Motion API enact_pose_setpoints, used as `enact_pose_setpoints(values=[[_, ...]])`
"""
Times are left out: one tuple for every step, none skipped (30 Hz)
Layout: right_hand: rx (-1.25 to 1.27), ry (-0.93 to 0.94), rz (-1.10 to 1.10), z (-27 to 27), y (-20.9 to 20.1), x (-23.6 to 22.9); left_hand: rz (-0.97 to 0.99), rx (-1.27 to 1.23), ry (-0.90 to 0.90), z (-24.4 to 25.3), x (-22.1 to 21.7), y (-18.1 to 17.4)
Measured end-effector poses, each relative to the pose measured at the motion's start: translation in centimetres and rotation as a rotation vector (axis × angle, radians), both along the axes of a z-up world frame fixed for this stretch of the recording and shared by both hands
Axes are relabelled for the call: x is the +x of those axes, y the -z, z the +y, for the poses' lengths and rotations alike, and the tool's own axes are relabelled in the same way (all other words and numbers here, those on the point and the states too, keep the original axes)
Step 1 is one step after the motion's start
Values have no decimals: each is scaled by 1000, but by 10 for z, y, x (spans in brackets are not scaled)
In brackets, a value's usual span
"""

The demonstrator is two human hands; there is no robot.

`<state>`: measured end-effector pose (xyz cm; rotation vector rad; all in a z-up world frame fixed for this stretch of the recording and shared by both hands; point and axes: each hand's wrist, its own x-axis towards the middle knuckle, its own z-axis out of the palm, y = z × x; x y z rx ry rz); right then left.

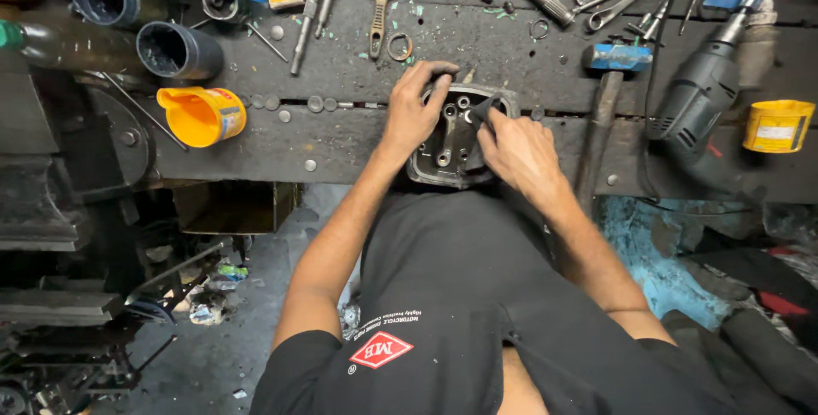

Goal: The person uses a rotary tool to grind the interior surfaces of a metal engine part, then wipes the part with a cloth and uses a screwdriver to scrape residue from the holes. The person continues to wipe and scrape the part repeatedly.

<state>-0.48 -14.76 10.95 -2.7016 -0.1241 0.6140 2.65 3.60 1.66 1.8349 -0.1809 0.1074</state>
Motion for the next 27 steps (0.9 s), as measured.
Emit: enact_pose_setpoints(values=[[6, -14, 16, 1, 3, 2, 6, -3, -5, 0, 0, 0], [11, -26, 29, 0, 6, 6, 10, -8, -8, 0, 1, 1], [15, -38, 42, -2, 9, 9, 14, -13, -11, 0, 2, 1], [-3, -92, 69, -6, 13, 12, 25, -13, -12, 0, 2, 1], [-22, -145, 97, -11, 16, 16, 36, -14, -13, 0, 1, 1], [-40, -194, 121, -18, 18, 20, 43, -14, -10, 0, 1, 1], [119, -247, 260, -27, 19, 24, 52, -27, -6, 0, 1, 0], [282, -298, 394, -38, 18, 30, 59, -39, -1, 1, 1, 0], [446, -349, 524, -46, 17, 32, 65, -52, 4, 1, 2, -1], [439, -348, 492, -53, 14, 32, 64, -58, 4, 1, 4, -1], [431, -348, 459, -61, 10, 30, 63, -65, 3, 2, 5, -1], [427, -347, 432, -66, 7, 24, 68, -69, 3, 2, 3, 0], [413, -293, 412, -68, 5, 22, 88, -78, -9, 2, 2, 1], [398, -236, 391, -69, 2, 18, 107, -87, -18, 1, 1, 2], [383, -178, 370, -70, -1, 14, 126, -96, -27, 1, 1, 3], [328, -148, 320, -68, -4, 12, 125, -93, -26, 0, 1, 3], [273, -118, 269, -62, -6, 8, 124, -91, -26, 0, 1, 4], [220, -88, 218, -56, -7, 5, 122, -87, -25, 0, 1, 4], [201, -132, 90, -49, -8, 2, 122, -89, -19, 0, 1, 4], [183, -177, -40, -42, -9, 0, 122, -91, -13, 1, 2, 4], [164, -222, -169, -35, -9, 0, 121, -92, -7, 1, 2, 4], [114, -238, -183, -29, -8, -1, 122, -92, -5, 1, 3, 4], [64, -254, -197, -23, -6, 0, 123, -91, -3, 1, 3, 3], [14, -271, -210, -18, -4, 0, 125, -90, -3, 1, 2, 3], [9, -266, -227, -13, -3, -3, 115, -95, -5, 1, 2, 3], [5, -262, -244, -10, -1, -4, 105, -100, -8, 1, 2, 3], [1, -259, -261, -8, 0, -4, 95, -104, -11, 1, 2, 2]])
